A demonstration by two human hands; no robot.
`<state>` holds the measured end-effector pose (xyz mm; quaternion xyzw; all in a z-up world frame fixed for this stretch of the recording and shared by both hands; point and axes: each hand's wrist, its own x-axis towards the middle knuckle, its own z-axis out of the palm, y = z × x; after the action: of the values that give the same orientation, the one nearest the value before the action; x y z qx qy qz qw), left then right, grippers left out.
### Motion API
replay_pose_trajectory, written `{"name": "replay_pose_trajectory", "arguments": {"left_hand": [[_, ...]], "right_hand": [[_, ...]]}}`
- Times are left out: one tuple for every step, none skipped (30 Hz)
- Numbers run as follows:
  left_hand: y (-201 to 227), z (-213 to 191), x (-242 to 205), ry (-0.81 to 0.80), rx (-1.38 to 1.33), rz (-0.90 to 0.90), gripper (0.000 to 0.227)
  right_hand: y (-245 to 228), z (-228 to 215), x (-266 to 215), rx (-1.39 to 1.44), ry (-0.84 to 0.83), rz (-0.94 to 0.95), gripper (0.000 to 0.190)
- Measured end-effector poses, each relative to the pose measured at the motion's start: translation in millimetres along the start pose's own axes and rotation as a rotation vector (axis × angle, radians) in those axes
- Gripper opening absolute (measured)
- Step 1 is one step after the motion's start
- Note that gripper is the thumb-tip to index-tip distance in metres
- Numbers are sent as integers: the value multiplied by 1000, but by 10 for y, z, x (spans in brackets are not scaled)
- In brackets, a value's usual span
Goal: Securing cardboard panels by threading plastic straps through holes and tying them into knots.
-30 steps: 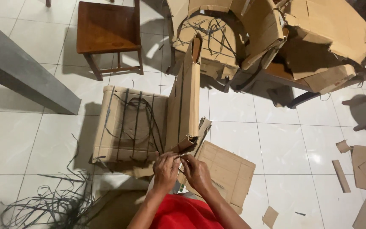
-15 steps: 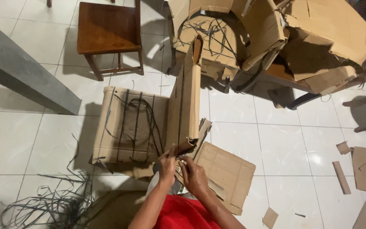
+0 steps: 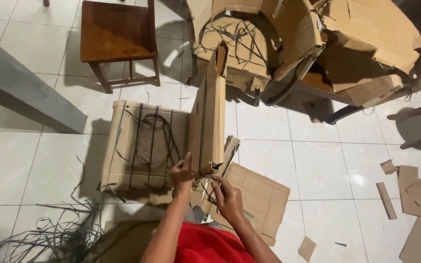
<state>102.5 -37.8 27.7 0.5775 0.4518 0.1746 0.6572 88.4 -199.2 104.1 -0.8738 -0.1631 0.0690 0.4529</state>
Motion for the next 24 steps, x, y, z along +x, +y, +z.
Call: {"name": "replay_pose_trajectory", "arguments": {"left_hand": [[30,17,17,-2,0,-1,60],[61,34,36,-6,45,48,59],[99,53,61,-10,90,98,59],[94,79,88,-11,90,98,59],[83,104,108,4,150,160,56],[73,129,129,19,209,221,53],[51,165,168,19,210,221,53],[27,200,208,77,264,324,46],[-7,228,241,135,317,427,41],[6,240,238,135,319,425,41],[24,256,237,124,334,388,34],[42,271,234,112,350,352,30],[118,263,198,111,351,349,30],[195,253,161,90,318,397,26],[283,242,133,70,286,446,22],[337,229,93,69,288,446,22],[398,233,69,41,287,379,22],[459,233,41,13,286,313,22],[368,258,87,12,285,314,22],[276,280,131,61,297,365,21],[184,297,189,113,309,418,21],[170,296,222,115,308,421,21],[141,281,234,68,283,361,27],[112,267,247,21,258,301,33]], "right_hand": [[-9,-14,3,-2,1,1,27],[-19,-28,8,20,-4,9,24],[-30,-40,20,42,-7,16,21],[-4,-35,34,41,-6,16,21],[24,-32,40,53,-34,26,22],[52,-29,46,66,-63,35,23],[-11,-68,47,66,-62,36,23],[-74,-105,48,64,-85,44,22],[-133,-140,38,62,-110,53,22],[-155,-148,24,62,-111,55,22],[-179,-158,15,63,-112,40,25],[-204,-169,4,65,-113,24,28],[-216,-179,-17,65,-114,27,28],[-230,-191,-39,56,-138,27,33],[-251,-198,-53,49,-162,27,39],[-251,-195,-81,50,-162,29,39],[-245,-190,-93,61,-155,10,38],[-240,-185,-110,71,-149,-8,36],[-228,-190,-107,71,-148,-9,36],[-217,-194,-108,88,-144,8,34],[-202,-186,-100,108,-141,21,32],[-217,-183,-87,109,-140,18,32],[-234,-184,-97,144,-125,46,30],[-249,-185,-104,179,-109,73,29]]}}
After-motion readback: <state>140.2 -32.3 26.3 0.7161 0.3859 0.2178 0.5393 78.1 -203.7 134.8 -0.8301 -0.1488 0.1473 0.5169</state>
